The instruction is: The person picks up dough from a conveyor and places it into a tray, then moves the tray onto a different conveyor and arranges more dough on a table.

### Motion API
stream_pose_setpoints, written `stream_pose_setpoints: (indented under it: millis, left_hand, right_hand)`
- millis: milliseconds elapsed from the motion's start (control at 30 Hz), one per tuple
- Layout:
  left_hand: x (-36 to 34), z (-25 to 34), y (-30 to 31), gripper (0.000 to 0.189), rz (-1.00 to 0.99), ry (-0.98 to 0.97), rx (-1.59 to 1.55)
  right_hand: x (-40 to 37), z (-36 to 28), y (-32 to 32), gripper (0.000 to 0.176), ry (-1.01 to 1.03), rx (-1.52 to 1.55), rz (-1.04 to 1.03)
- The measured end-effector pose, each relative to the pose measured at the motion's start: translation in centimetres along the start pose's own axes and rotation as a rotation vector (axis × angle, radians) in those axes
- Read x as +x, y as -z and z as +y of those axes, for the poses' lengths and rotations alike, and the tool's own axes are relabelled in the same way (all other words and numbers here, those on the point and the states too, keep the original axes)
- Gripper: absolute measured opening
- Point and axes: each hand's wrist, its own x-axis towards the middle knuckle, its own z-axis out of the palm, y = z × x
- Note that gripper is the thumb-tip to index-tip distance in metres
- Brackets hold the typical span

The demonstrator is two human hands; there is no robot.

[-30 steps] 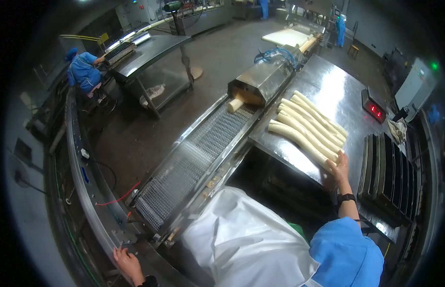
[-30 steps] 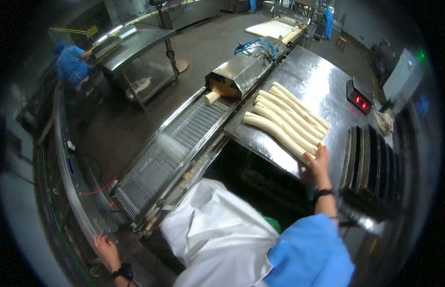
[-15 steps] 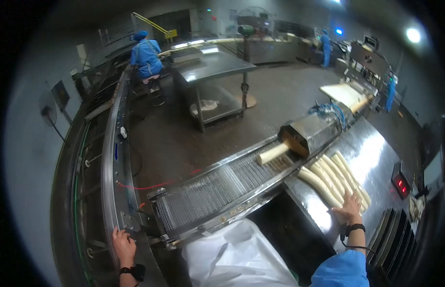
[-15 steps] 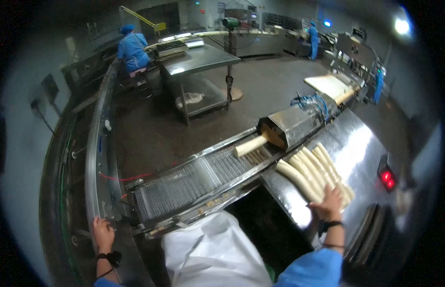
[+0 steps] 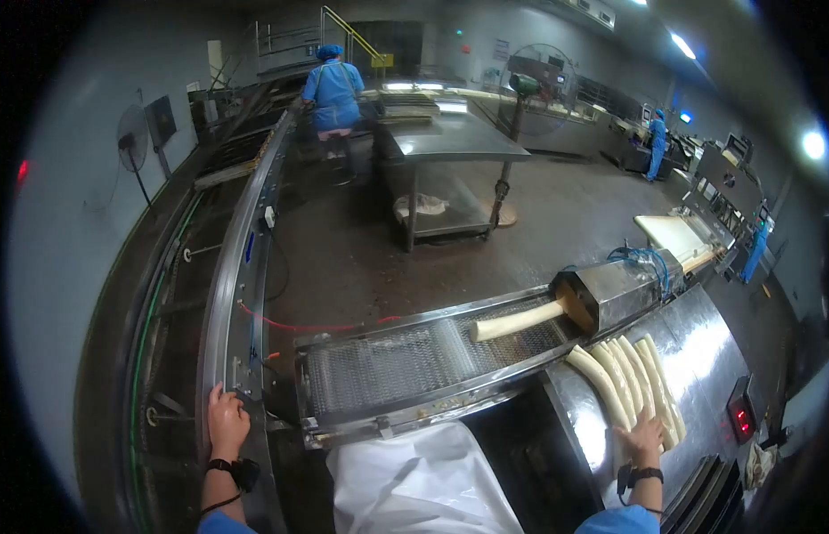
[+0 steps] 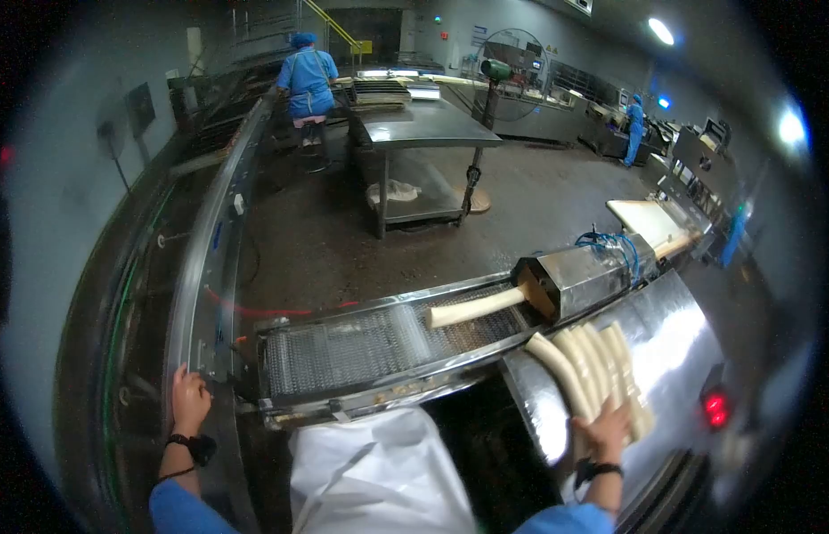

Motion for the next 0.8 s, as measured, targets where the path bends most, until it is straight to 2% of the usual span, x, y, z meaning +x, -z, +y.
stream_pose_setpoints:
  millis: [100,167,200,267,400,467,567,633,667,733,767,800]
  left_hand:
    - [0.1,0.9,0.8,0.01,-0.008,0.018,0.007]
    - [0.5,1.2,1.1,0.011,-0.036,0.027,0.012]
    - [0.3,0.9,0.7,0.01,-0.022,0.016,0.013]
    - [-0.2,0.4,0.1,0.01,-0.012,0.004,0.022]
    - [0.0,-0.2,-0.3,0.01,0.013,-0.005,0.031]
    - [-0.1,0.3,-0.6,0.011,-0.004,0.017,0.045]
    - [0.4,1.3,-1.7,0.015,-0.022,0.116,0.064]
    - [0.6,2.6,-3.9,0.015,0.076,0.271,0.087]
    - [1.4,5.4,-3.2,0.019,0.012,0.327,0.109]
    - [2.8,6.5,-7.9,0.026,0.07,0.385,-0.209]
    - [4.4,9.5,-7.2,0.033,-0.047,0.338,-0.293]
    - [5.3,11.3,-8.4,0.031,0.004,0.204,-0.346]
  right_hand:
    - [-0.9,1.1,-1.7,0.114,0.042,0.032,-0.032]
    - [-2.5,2.4,-2.6,0.112,0.185,0.059,0.028]
    - [-3.1,3.1,-2.8,0.112,0.179,0.064,0.023]
    - [-4.0,4.2,-3.2,0.11,0.289,0.069,0.025]
    - [-4.4,6.2,-6.0,0.107,0.275,0.095,0.125]
    - [-4.8,5.8,-6.8,0.105,0.184,0.038,0.195]
    - [-4.7,5.1,-7.1,0.102,0.15,0.023,0.196]
    - [-4.8,4.5,-6.3,0.1,0.153,0.04,0.17]
    - [-4.6,4.4,-5.7,0.098,0.153,0.052,0.151]
    - [-3.7,4.5,-5.1,0.096,0.145,0.051,0.117]
    - [-3.4,4.5,-4.9,0.094,0.135,0.055,0.084]
    - [-3.0,4.6,-4.8,0.094,0.133,0.054,0.084]
